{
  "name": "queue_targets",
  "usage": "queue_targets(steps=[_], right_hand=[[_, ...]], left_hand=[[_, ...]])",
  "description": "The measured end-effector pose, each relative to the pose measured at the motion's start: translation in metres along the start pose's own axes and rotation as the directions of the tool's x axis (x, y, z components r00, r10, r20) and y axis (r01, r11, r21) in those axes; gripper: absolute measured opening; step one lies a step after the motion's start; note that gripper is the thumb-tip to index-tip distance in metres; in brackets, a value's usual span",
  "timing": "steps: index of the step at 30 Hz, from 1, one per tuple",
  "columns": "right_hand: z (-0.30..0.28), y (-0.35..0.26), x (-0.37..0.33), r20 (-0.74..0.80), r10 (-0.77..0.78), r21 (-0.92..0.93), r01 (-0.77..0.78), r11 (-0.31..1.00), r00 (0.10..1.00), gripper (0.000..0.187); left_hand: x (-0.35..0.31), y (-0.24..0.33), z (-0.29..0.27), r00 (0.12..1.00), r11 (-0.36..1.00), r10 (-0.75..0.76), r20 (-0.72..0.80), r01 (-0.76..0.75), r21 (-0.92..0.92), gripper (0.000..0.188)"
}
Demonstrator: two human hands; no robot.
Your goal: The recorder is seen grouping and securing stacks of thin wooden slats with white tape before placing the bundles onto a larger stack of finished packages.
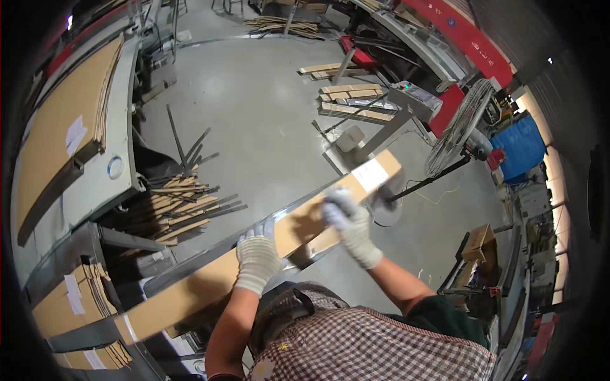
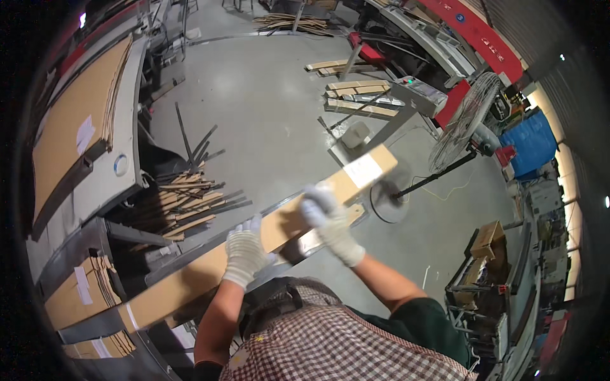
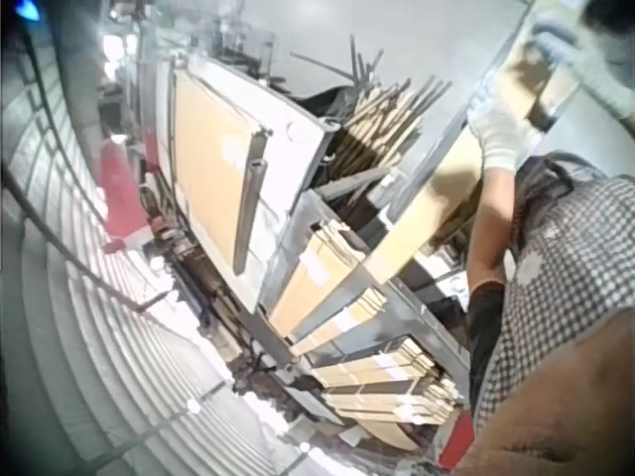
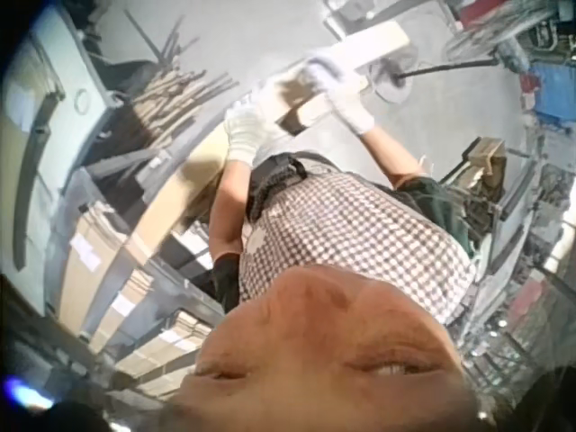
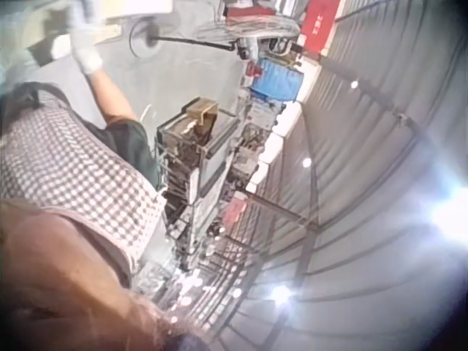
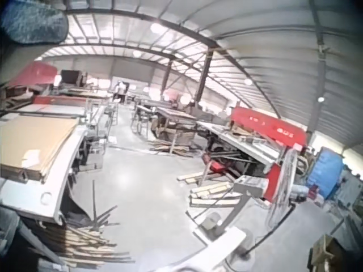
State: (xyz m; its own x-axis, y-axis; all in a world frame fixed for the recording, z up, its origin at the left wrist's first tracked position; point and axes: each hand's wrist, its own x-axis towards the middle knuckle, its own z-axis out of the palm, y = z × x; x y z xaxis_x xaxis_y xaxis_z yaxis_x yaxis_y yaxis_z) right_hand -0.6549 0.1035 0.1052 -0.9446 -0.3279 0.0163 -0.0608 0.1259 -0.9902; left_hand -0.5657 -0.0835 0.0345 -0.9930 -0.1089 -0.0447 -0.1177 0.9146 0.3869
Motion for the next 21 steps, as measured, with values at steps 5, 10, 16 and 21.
queue_targets(steps=[5,10,16,21], right_hand=[[-0.090,0.031,0.007,-0.464,0.065,0.217,0.042,0.975,0.884,0.053],[-0.058,0.041,0.007,0.085,-0.111,0.724,0.015,0.689,0.990,0.094],[0.069,-0.044,-0.046,0.815,-0.460,0.536,-0.155,0.830,0.354,0.048],[0.174,0.027,-0.176,0.965,-0.180,0.243,0.404,0.882,-0.189,0.097]], left_hand=[[-0.048,0.006,-0.066,0.995,0.959,-0.095,-0.012,0.088,-0.271,0.101],[-0.138,0.012,-0.082,0.994,0.877,-0.088,-0.063,0.047,-0.477,0.099],[-0.286,-0.014,-0.021,0.858,0.728,-0.471,-0.205,0.248,-0.639,0.088],[-0.398,-0.002,0.063,0.777,0.845,-0.529,-0.342,0.520,-0.125,0.100]])
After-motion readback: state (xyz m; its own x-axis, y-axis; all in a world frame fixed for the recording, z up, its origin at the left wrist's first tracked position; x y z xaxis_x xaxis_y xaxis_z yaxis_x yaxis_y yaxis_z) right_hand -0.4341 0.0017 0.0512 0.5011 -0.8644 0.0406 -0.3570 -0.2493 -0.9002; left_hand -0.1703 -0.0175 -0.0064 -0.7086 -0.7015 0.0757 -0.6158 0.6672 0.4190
